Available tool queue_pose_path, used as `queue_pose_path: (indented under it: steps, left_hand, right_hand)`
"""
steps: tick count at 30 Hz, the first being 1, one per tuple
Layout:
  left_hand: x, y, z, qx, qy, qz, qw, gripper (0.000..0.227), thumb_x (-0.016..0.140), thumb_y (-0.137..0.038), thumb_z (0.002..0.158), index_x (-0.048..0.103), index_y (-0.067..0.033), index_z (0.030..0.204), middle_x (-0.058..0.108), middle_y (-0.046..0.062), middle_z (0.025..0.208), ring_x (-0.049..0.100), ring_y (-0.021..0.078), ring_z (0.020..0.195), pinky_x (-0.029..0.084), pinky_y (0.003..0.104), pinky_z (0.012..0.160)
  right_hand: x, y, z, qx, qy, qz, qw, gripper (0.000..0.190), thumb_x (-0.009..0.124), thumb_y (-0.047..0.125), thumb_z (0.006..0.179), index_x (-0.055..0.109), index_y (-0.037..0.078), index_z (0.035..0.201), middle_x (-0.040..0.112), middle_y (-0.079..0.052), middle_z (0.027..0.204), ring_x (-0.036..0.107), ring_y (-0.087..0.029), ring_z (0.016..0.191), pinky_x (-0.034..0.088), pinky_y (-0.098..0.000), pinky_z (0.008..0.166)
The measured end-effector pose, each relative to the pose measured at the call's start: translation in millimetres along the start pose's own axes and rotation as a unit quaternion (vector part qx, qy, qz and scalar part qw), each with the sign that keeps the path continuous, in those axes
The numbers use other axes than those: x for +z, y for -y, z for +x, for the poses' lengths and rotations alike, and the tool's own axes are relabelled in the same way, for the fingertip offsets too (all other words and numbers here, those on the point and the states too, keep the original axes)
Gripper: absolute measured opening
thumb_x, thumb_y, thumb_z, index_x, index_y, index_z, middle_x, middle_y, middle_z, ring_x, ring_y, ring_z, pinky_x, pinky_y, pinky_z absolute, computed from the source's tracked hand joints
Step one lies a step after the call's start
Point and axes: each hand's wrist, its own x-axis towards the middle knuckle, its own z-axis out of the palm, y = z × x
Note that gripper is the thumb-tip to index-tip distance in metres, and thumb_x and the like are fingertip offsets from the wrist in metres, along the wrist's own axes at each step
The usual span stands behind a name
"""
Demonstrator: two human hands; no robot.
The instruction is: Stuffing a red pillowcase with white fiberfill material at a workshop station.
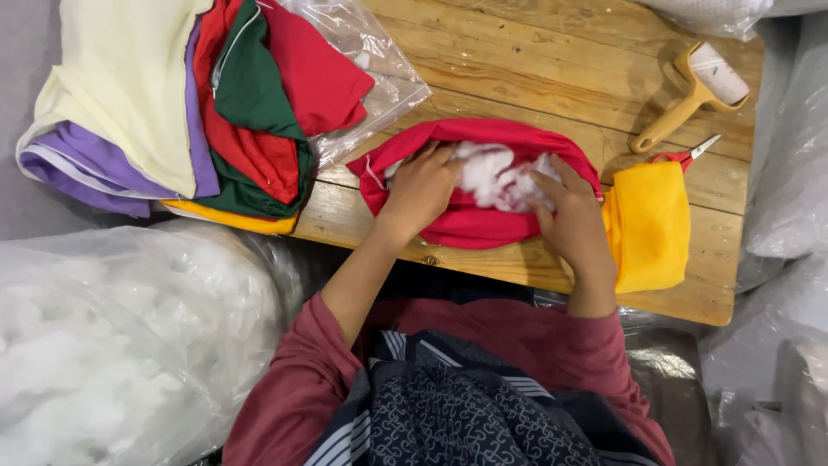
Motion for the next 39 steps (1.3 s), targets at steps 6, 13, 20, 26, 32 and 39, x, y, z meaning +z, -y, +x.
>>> queue_pose_path:
  steps: [6, 13, 20, 26, 32, 39]
  left_hand:
    - [-61.3, -44.0, -1.2, 0.075, -0.043, -0.062, 0.994, 0.027, 0.069, -0.02, 0.095, 0.071, -0.0141, 0.121, 0.063, 0.008, 0.134, 0.056, 0.0356, 0.131, 0.05, 0.05, 0.1]
    - [30.1, -103.5, 22.8, 0.08, 0.0, -0.016, 0.997, 0.024, 0.058, -0.024, 0.092, 0.077, -0.0182, 0.106, 0.072, 0.009, 0.107, 0.054, 0.0421, 0.129, 0.032, 0.073, 0.111]
    - [19.3, -99.9, 35.7, 0.093, 0.102, -0.037, 0.99, 0.031, 0.054, -0.019, 0.094, 0.075, -0.0201, 0.117, 0.072, 0.006, 0.108, 0.059, 0.0352, 0.113, 0.047, 0.065, 0.095]
    - [-88.7, -59.1, 9.2, 0.127, -0.044, -0.27, 0.954, 0.04, 0.078, -0.002, 0.089, 0.071, -0.0121, 0.127, 0.064, 0.014, 0.138, 0.06, 0.0323, 0.13, 0.049, 0.048, 0.116]
    - [-8.3, -42.3, -10.3, 0.028, -0.026, -0.168, 0.985, 0.025, 0.06, -0.004, 0.097, 0.07, -0.0136, 0.119, 0.064, 0.005, 0.117, 0.065, 0.029, 0.117, 0.056, 0.039, 0.096]
    - [5.7, -19.7, 16.3, -0.013, 0.036, -0.002, 0.999, 0.026, 0.064, -0.013, 0.091, 0.069, -0.0151, 0.115, 0.062, 0.012, 0.127, 0.056, 0.0388, 0.129, 0.055, 0.055, 0.091]
  right_hand:
    - [-32.8, -23.3, -21.5, 0.092, -0.229, 0.095, 0.964, 0.017, 0.072, 0.0, 0.106, 0.073, -0.001, 0.122, 0.073, -0.016, 0.111, 0.072, -0.029, 0.089, 0.059, -0.0347, 0.076]
    - [-1.2, -8.7, -18.4, 0.201, -0.103, 0.099, 0.969, 0.015, 0.073, 0.015, 0.099, 0.079, 0.006, 0.109, 0.063, 0.0, 0.069, 0.053, -0.009, 0.062, 0.045, -0.0284, 0.064]
    - [-73.3, 25.4, -41.4, 0.086, -0.322, 0.048, 0.942, 0.011, 0.08, -0.017, 0.101, 0.082, -0.008, 0.108, 0.066, -0.012, 0.086, 0.05, -0.013, 0.067, 0.041, -0.0254, 0.06]
    - [-76.3, 54.5, -39.9, 0.05, -0.303, 0.004, 0.952, 0.03, 0.085, -0.006, 0.107, 0.068, -0.012, 0.131, 0.063, -0.028, 0.119, 0.065, -0.03, 0.081, 0.053, -0.0301, 0.054]
    - [5.4, 52.0, -12.2, -0.063, -0.064, 0.085, 0.992, 0.041, 0.045, -0.017, 0.091, 0.075, -0.004, 0.116, 0.072, -0.027, 0.105, 0.067, -0.048, 0.105, 0.053, -0.0515, 0.093]
    - [28.2, -11.8, 18.8, 0.036, 0.08, -0.054, 0.995, 0.046, 0.056, 0.007, 0.095, 0.066, 0.022, 0.138, 0.061, -0.029, 0.132, 0.066, -0.054, 0.11, 0.055, -0.0649, 0.086]
